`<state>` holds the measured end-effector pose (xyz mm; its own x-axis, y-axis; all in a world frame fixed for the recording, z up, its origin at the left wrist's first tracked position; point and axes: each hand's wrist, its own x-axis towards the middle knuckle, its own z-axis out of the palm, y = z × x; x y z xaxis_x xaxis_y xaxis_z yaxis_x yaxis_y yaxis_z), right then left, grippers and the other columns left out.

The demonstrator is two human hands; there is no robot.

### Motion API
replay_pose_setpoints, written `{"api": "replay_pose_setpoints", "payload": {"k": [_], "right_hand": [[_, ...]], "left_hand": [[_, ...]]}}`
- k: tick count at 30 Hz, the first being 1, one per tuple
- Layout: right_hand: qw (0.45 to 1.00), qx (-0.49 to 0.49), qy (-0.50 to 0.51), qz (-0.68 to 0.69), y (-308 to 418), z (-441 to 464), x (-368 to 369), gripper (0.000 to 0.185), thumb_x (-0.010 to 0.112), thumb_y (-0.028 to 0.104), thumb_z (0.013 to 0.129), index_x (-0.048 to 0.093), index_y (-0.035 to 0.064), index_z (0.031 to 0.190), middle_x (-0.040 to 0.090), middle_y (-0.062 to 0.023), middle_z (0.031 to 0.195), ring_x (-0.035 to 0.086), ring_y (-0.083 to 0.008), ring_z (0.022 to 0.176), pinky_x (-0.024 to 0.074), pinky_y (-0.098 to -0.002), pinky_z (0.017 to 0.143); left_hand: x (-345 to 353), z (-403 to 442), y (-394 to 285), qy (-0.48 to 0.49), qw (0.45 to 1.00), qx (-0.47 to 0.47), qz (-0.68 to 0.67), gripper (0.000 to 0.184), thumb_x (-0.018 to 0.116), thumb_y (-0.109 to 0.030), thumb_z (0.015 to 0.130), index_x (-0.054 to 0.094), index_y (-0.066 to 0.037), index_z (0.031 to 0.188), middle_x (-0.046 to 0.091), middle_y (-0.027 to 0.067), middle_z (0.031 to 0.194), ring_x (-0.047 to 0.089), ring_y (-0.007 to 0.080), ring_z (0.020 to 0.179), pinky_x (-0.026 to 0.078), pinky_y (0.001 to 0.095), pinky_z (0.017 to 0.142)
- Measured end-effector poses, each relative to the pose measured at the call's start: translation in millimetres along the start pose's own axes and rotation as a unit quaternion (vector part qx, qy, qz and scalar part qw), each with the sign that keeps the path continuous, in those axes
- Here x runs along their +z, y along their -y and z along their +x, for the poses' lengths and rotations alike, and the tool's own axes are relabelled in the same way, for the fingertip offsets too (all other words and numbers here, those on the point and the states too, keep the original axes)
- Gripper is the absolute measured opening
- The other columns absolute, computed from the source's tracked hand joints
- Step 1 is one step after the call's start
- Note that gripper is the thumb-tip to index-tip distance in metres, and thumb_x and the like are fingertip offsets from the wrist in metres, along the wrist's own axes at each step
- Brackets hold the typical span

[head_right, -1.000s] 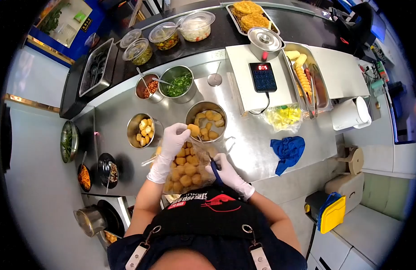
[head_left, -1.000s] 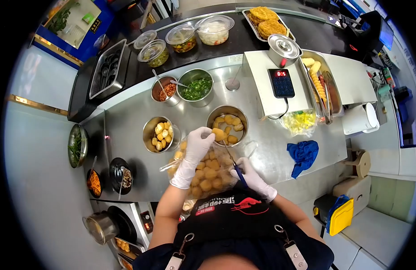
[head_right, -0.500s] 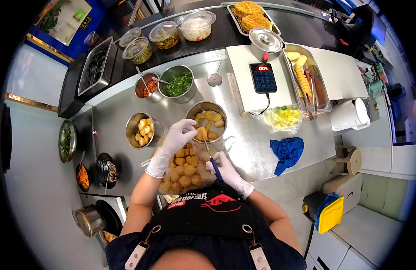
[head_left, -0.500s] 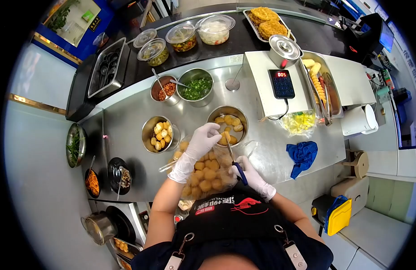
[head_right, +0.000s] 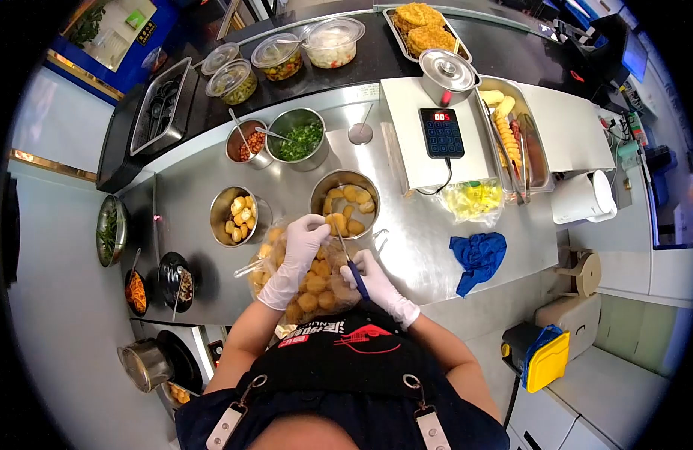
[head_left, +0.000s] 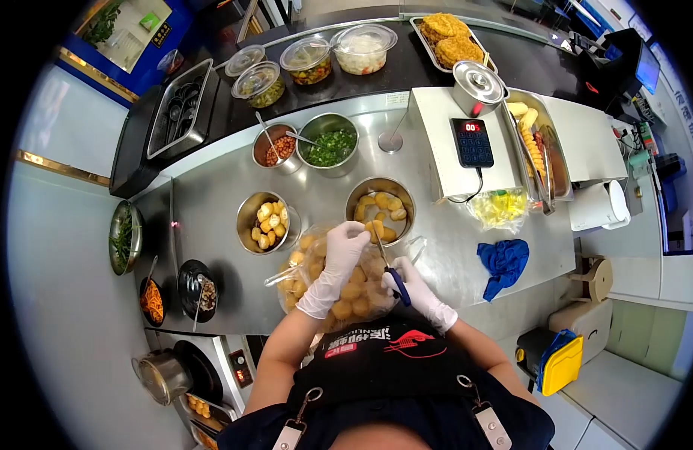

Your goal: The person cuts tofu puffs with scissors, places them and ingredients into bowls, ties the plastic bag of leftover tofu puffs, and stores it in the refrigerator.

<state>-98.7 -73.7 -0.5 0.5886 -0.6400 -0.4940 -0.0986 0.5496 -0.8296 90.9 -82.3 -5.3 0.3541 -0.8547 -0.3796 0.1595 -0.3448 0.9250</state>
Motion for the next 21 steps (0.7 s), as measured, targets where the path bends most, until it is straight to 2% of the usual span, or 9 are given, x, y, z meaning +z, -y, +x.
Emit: {"api": "replay_pose_setpoints", "payload": {"k": [7,10,12,13,14,17,18,20,21], "right_hand": [[0.995,-0.02,-0.055,0.077,-12,0,11,0.026,0.064,0.022,0.087,0.043,0.007,0.094,0.056,-0.0021,0.066,0.05,-0.0077,0.048,0.0399,-0.0205,0.044],[0.991,-0.022,-0.097,0.094,-8,3,8,0.025,0.064,0.022,0.087,0.045,0.0076,0.092,0.056,-0.0013,0.063,0.05,-0.0077,0.045,0.038,-0.0202,0.04],[0.992,-0.008,-0.097,0.084,-4,3,2,0.026,0.064,0.024,0.087,0.045,0.0077,0.093,0.056,-0.0019,0.067,0.05,-0.0074,0.047,0.0386,-0.0198,0.041],[0.992,-0.02,-0.101,0.068,-6,5,-1,0.028,0.065,0.024,0.086,0.044,0.0073,0.094,0.057,-0.0023,0.07,0.05,-0.007,0.049,0.0394,-0.02,0.042],[0.993,-0.033,-0.104,0.052,-9,6,-5,0.029,0.065,0.025,0.086,0.043,0.007,0.095,0.057,-0.0027,0.072,0.051,-0.0066,0.05,0.0403,-0.0202,0.043],[0.994,-0.065,-0.087,0.008,-21,10,-13,0.033,0.067,0.022,0.085,0.042,0.0056,0.098,0.055,-0.004,0.08,0.053,-0.0076,0.06,0.0437,-0.0208,0.053],[0.994,-0.077,-0.083,-0.005,-22,12,-12,0.033,0.067,0.021,0.085,0.041,0.0055,0.099,0.054,-0.0041,0.081,0.053,-0.008,0.062,0.0442,-0.021,0.055],[0.996,-0.067,-0.061,0.017,-11,6,-5,0.035,0.067,0.021,0.084,0.041,0.0051,0.1,0.053,-0.0043,0.083,0.054,-0.0091,0.064,0.0452,-0.0215,0.057],[0.996,-0.067,-0.051,0.023,-8,5,-1,0.035,0.067,0.021,0.085,0.041,0.005,0.1,0.053,-0.0043,0.082,0.054,-0.009,0.064,0.0452,-0.0216,0.057]], "left_hand": [[7,2,-3,-0.002,0.997,-0.063,-0.039,0.02,0.064,-0.007,0.082,0.06,0.003,0.099,0.065,0.0101,0.082,0.063,0.0159,0.064,0.052,0.0243,0.058],[4,4,-3,-0.014,0.996,-0.041,-0.072,0.022,0.066,-0.008,0.081,0.06,0.004,0.099,0.065,0.0098,0.083,0.063,0.0151,0.065,0.052,0.0258,0.056],[-12,8,-13,-0.039,0.998,0.034,-0.02,0.021,0.067,-0.011,0.082,0.062,0.002,0.098,0.065,0.0072,0.084,0.06,0.0121,0.067,0.05,0.0244,0.057],[-26,3,-28,-0.042,0.992,0.089,0.078,0.02,0.063,-0.016,0.087,0.063,0.0,0.099,0.065,0.0038,0.085,0.061,0.0107,0.075,0.05,0.0224,0.061],[-40,1,-37,-0.053,0.987,0.075,0.135,0.02,0.059,-0.018,0.09,0.064,-0.001,0.096,0.065,0.0023,0.083,0.061,0.0093,0.074,0.048,0.0217,0.061],[-71,-17,-45,0.098,0.973,0.042,0.206,0.019,0.056,-0.018,0.091,0.065,-0.001,0.091,0.065,0.0018,0.077,0.059,0.0077,0.071,0.047,0.0221,0.063],[-74,-23,-41,0.146,0.939,0.076,0.301,0.016,0.057,-0.016,0.088,0.066,-0.002,0.09,0.067,0.0055,0.078,0.063,0.0151,0.071,0.049,0.0267,0.065],[-83,-29,-8,0.194,0.818,0.183,0.51,0.015,0.056,-0.013,0.085,0.066,-0.003,0.091,0.068,0.0107,0.082,0.065,0.0267,0.075,0.051,0.0342,0.067],[-85,-28,10,0.173,0.757,0.164,0.608,0.015,0.059,-0.015,0.082,0.067,-0.004,0.089,0.066,0.0143,0.087,0.063,0.0335,0.08,0.051,0.0395,0.068]]}}
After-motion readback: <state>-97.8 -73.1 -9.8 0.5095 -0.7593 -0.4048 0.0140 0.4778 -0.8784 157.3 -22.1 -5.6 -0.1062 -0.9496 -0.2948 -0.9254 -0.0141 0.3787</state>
